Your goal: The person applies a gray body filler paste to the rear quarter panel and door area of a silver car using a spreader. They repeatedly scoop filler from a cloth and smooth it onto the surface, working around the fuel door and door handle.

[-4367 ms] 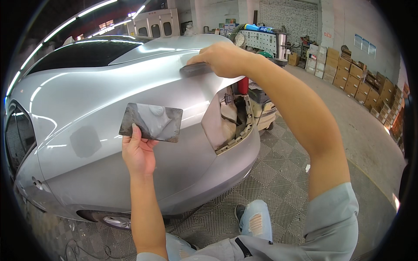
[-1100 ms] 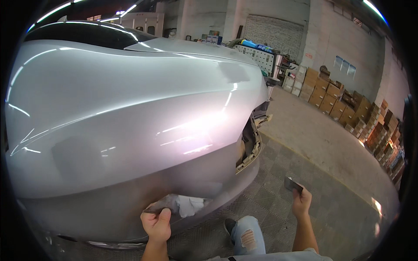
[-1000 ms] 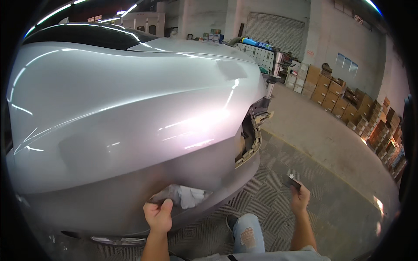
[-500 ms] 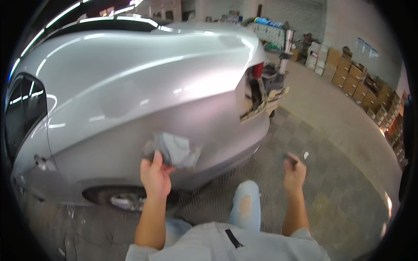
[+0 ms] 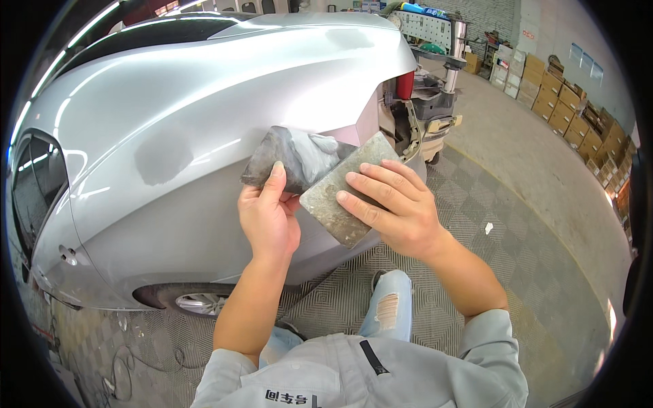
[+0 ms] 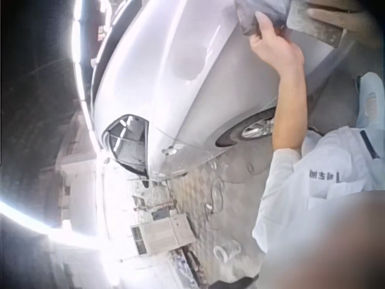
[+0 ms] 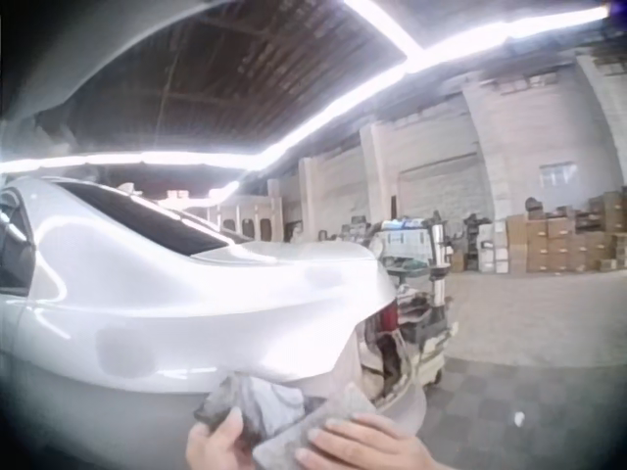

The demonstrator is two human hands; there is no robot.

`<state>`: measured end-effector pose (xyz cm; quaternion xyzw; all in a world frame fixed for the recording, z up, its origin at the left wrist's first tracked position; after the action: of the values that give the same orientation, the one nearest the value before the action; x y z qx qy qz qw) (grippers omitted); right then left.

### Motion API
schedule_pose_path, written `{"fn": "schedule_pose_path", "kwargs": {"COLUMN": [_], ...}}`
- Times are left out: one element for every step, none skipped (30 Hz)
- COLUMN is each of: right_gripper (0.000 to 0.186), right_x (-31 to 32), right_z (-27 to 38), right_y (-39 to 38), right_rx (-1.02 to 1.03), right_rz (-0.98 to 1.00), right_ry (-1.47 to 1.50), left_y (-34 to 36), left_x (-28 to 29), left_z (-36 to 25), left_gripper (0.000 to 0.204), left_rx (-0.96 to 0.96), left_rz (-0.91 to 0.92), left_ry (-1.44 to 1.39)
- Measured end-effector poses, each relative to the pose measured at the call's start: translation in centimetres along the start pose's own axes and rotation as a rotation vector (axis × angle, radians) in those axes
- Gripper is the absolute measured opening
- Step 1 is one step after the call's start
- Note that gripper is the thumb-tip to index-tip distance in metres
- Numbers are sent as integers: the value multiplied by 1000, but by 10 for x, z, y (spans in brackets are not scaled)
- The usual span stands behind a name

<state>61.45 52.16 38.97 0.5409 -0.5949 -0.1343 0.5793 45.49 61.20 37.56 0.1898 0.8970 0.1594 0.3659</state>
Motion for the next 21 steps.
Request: {"fn": "schedule_pose_path", "kwargs": {"right_gripper": [33, 34, 34, 34, 34, 34, 34, 34, 34, 33, 33, 33, 33, 31, 30, 30, 30, 30, 30, 27, 23], "right_x": [-4, -8, -13, -17, -20, -22, -23, -23, -23, -23, -22, -21, -21, -22, -22, -21, -19, -15, -12, -8, -3], "right_z": [-5, -9, -12, -14, -16, -18, -20, -24, -28, -33, -39, -44, -49, -57, -67, -79, -91, -109, -129, -147, -167], "right_y": [1, 2, 2, 3, 4, 5, 6, 8, 10, 12, 15, 17, 20, 24, 29, 35, 41, 50, 61, 68, 77], "right_rx": [-9, -9, -3, -11, -26, -14, -21, -16, -15, -9, 20, 41, 49, 88, 66, 35, 6, -87, -155, -284, -328], "right_rz": [-29, -26, 6, 31, 50, 68, 89, 98, 90, 92, 106, 110, 142, 150, 153, 176, 189, 103, 66, 96, 148], "right_ry": [-2, 8, 11, 21, 37, 33, 49, 56, 65, 66, 54, 50, 67, 42, 37, 47, 59, 61, 5, 11, 27], "left_y": [5, 8, 12, 16, 19, 22, 24, 26, 29, 32, 37, 42, 48, 52, 58, 66, 73, 79, 82, 80, 76], "left_x": [-1, -1, -1, -2, -3, -5, -6, -7, -9, -10, -10, -9, -7, -5, 3, 11, 19, 27, 35, 45, 53], "left_z": [3, 4, 7, 8, 9, 10, 11, 11, 12, 12, 12, 11, 11, 11, 7, 1, -3, -6, -10, -15, -18], "left_gripper": [16, 17, 17, 18, 18, 19, 21, 22, 24, 23, 23, 22, 22, 21, 21, 21, 21, 23, 24, 24, 25], "left_rx": [-2, -16, 9, -61, -94, -128, -156, -189, -252, -329, -380, -447, -505, -645, -660, -692, -694, -656, -590, -524, -452], "left_rz": [-5, 9, -26, 15, 9, 4, 1, 3, 49, 53, 71, 104, 130, 159, 61, -12, -131, -53, -16, 27, 34], "left_ry": [26, 43, 78, 45, 28, 11, 39, 62, 66, 123, 218, 295, 369, 479, 514, 545, 571, 289, 222, 160, 125]}}
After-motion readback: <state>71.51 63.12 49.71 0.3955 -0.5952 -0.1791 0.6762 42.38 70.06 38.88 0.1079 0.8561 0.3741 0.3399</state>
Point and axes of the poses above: each hand's wrist, its own y-axis towards the middle knuckle, its own x-axis out of the back of the hand, z = x × y, the point moved 1 cm from there along y, towards the middle knuckle, and after that the axes turned 8 degrees about z, right-handed, at the moved point
